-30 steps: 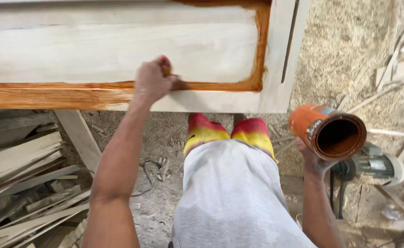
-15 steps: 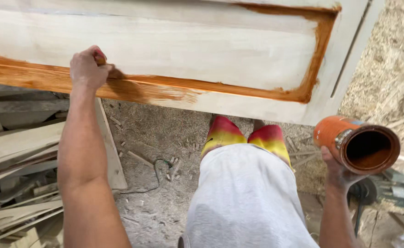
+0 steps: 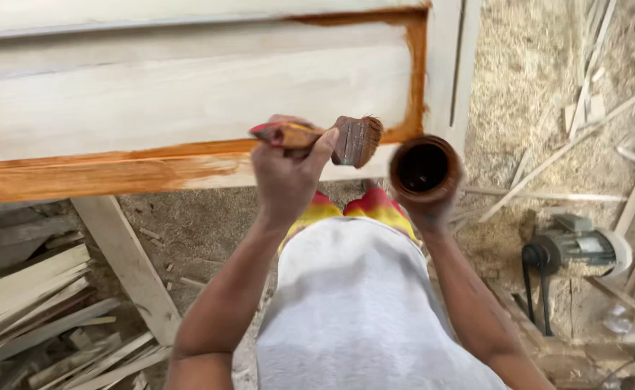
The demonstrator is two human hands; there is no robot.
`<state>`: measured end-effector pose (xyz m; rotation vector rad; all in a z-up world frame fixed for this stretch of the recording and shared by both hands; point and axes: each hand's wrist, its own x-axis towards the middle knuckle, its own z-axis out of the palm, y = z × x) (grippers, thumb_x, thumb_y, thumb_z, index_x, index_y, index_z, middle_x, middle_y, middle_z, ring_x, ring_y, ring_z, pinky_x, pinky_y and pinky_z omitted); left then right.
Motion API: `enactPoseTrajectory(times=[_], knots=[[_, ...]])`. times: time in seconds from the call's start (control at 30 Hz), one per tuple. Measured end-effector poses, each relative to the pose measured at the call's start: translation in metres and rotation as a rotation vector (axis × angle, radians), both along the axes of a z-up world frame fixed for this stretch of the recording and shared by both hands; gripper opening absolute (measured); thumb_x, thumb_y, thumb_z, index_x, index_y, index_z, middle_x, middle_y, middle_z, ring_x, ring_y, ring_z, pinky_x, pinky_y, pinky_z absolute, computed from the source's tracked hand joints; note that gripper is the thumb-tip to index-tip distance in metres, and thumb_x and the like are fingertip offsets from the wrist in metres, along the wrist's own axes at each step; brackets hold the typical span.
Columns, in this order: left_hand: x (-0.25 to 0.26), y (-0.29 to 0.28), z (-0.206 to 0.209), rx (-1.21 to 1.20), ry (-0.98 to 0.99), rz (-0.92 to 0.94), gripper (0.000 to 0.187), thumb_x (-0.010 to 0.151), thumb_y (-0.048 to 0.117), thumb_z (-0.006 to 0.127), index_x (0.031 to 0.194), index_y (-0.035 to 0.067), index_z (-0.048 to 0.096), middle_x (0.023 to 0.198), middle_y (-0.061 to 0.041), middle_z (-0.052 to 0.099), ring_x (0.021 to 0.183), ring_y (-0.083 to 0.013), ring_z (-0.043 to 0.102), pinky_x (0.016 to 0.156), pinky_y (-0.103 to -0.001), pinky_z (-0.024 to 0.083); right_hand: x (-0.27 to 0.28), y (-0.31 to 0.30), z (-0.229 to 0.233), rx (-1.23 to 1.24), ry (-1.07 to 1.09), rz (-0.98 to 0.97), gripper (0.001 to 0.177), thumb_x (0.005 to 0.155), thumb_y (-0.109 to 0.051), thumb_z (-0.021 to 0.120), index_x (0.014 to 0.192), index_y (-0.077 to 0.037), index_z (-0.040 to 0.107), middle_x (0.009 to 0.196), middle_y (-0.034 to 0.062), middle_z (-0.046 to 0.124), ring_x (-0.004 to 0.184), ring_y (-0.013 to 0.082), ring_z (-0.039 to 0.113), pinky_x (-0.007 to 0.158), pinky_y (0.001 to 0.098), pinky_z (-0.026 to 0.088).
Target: The person stains a wooden panel using a brush, repeatedly dipping the brush into a container of stain and applying it to the wood surface in long strokes.
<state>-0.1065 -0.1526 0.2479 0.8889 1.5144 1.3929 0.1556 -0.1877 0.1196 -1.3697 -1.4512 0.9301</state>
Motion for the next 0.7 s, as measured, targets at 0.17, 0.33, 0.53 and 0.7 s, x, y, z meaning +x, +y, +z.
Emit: enactPoseTrajectory(times=[0.17, 0.33, 0.53, 0.7], knots=[[0.059, -0.016, 0.059, 0.014, 0.382, -0.121, 0.019, 0.091, 0.017, 0.084, 0.092, 0.007, 0.067, 0.077, -0.004, 0.072, 0.059, -0.0090, 0.067, 0.052, -0.025, 0.055, -0.020, 0.027, 0.026, 0.297, -0.303, 0.066, 0.091, 0.080, -0.020, 0.093, 0.147, -0.003, 0.034, 0.133, 0.0129, 0.060, 0.122, 0.0295, 0.061, 0.106, 0.0427, 0.053], [0.100, -0.015, 0.038, -0.016, 0.632, -0.102, 0.021, 0.088, 0.024, 0.084, 0.092, 0.010, 0.068, 0.071, -0.004, 0.070, 0.058, -0.0167, 0.069, 0.053, -0.031, 0.054, -0.019, 0.032, 0.042, 0.372, -0.414, 0.057, 0.086, 0.084, -0.021, 0.090, 0.147, -0.003, 0.034, 0.137, 0.0187, 0.058, 0.126, 0.0397, 0.059, 0.110, 0.0493, 0.050], [0.123, 0.004, 0.007, -0.048, 0.858, -0.245, 0.022, 0.078, 0.021, 0.085, 0.084, 0.010, 0.067, 0.074, -0.005, 0.072, 0.063, -0.0263, 0.069, 0.057, -0.037, 0.053, -0.004, 0.031, 0.040, 0.363, -0.403, 0.106, 0.092, 0.082, -0.025, 0.094, 0.149, -0.003, 0.036, 0.141, 0.0185, 0.058, 0.131, 0.0406, 0.058, 0.114, 0.0491, 0.051], [0.100, -0.005, 0.030, -0.216, 0.440, -0.074, 0.027, 0.083, 0.019, 0.085, 0.077, 0.007, 0.062, 0.063, -0.003, 0.070, 0.055, -0.0101, 0.068, 0.048, -0.026, 0.054, 0.015, 0.040, 0.032, 0.357, -0.396, 0.086, 0.113, 0.068, -0.038, 0.104, 0.149, -0.001, 0.034, 0.135, 0.0196, 0.056, 0.125, 0.0395, 0.058, 0.108, 0.0490, 0.051]])
